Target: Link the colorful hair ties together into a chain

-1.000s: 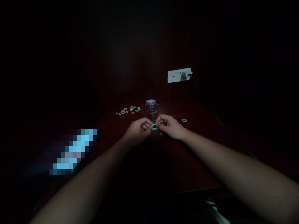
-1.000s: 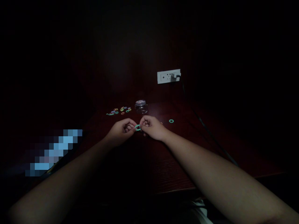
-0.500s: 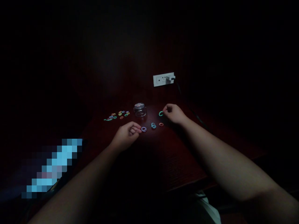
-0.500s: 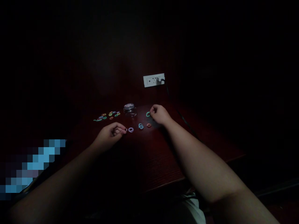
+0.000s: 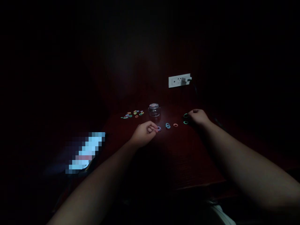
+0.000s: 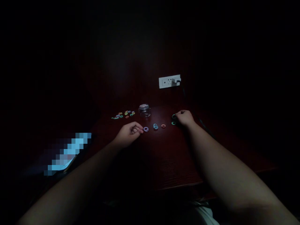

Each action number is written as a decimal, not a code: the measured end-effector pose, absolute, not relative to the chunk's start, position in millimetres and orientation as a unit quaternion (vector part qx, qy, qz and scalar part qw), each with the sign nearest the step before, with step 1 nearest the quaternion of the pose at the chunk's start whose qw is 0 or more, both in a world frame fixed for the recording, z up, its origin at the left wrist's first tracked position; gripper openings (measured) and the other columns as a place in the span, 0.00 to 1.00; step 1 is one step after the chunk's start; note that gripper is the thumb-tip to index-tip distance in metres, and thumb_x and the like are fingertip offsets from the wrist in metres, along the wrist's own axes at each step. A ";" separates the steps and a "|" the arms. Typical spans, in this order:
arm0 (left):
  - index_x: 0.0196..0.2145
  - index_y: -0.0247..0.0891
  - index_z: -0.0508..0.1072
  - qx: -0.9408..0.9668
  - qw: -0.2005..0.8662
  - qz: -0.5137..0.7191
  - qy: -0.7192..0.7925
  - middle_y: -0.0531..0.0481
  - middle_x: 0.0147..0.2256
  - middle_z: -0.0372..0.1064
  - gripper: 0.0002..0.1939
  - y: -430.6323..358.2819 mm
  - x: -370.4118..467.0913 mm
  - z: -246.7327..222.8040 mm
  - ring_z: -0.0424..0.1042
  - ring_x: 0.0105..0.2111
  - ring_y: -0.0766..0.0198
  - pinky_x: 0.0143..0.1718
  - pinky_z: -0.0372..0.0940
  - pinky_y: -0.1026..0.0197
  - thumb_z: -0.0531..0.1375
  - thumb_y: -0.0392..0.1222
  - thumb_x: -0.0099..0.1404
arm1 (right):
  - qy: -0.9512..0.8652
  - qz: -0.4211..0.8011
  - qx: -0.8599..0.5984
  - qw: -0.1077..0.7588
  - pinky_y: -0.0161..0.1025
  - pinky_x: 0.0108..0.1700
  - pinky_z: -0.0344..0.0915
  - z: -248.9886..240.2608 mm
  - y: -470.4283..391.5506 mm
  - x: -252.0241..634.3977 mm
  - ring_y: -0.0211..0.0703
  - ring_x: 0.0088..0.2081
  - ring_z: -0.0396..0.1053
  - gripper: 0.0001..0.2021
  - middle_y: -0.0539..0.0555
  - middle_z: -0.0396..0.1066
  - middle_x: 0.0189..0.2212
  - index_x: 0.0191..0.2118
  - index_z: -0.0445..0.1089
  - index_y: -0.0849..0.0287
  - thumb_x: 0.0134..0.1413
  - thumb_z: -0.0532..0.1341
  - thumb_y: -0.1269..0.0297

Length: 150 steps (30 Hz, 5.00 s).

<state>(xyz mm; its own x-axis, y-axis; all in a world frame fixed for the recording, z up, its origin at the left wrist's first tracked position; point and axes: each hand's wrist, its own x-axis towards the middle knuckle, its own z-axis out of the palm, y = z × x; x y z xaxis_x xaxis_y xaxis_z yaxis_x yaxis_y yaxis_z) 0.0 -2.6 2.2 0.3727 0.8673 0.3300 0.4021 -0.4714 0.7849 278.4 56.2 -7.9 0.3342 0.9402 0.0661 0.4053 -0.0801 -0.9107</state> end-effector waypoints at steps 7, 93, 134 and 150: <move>0.32 0.32 0.70 0.772 0.310 0.378 0.405 0.47 0.29 0.72 0.08 -2.4 1.2 0.6 0.67 0.25 0.71 0.25 0.60 0.69 0.54 0.32 0.54 | -0.492 0.313 -0.659 0.474 0.34 0.22 0.55 -12.1 55.1 278.3 0.33 0.18 0.59 0.03 0.53 0.63 0.18 0.25 0.62 0.61 0.47 0.55 0.71; 0.44 0.37 0.72 0.676 -0.123 0.213 0.695 0.40 0.45 0.69 0.17 104.3 -64.5 -7.8 0.62 0.49 0.48 0.50 0.53 0.49 0.52 0.41 0.58 | -0.644 0.689 -0.287 0.166 0.26 0.10 0.34 -11.5 28.6 225.0 0.25 0.09 0.39 0.10 0.39 0.44 0.07 0.14 0.47 0.58 0.36 0.51 0.70; 0.36 0.39 0.70 0.761 0.158 0.439 0.451 0.49 0.35 0.71 0.08 -19.7 1.0 11.4 0.69 0.35 0.63 0.36 0.63 0.62 0.53 0.41 0.62 | -0.813 0.226 -0.360 0.397 0.31 0.27 0.56 24.8 -7.2 166.3 0.34 0.24 0.60 0.03 0.50 0.64 0.23 0.29 0.65 0.60 0.50 0.55 0.67; 0.29 0.36 0.68 0.812 0.144 0.366 0.431 0.52 0.27 0.66 0.08 -22.4 3.8 15.2 0.63 0.27 0.68 0.29 0.57 0.65 0.53 0.42 0.62 | -0.733 0.295 -0.389 0.473 0.30 0.22 0.50 0.9 -8.5 169.7 0.31 0.20 0.52 0.06 0.45 0.55 0.18 0.29 0.62 0.60 0.49 0.58 0.63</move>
<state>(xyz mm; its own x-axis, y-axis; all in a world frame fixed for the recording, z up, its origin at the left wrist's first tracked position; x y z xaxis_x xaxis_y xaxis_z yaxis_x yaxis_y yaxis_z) 3.8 -22.4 15.2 0.3602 0.8059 0.4698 0.5956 -0.5863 0.5491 169.7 -8.5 0.9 -0.2496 0.8498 0.4642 0.2925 0.5232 -0.8005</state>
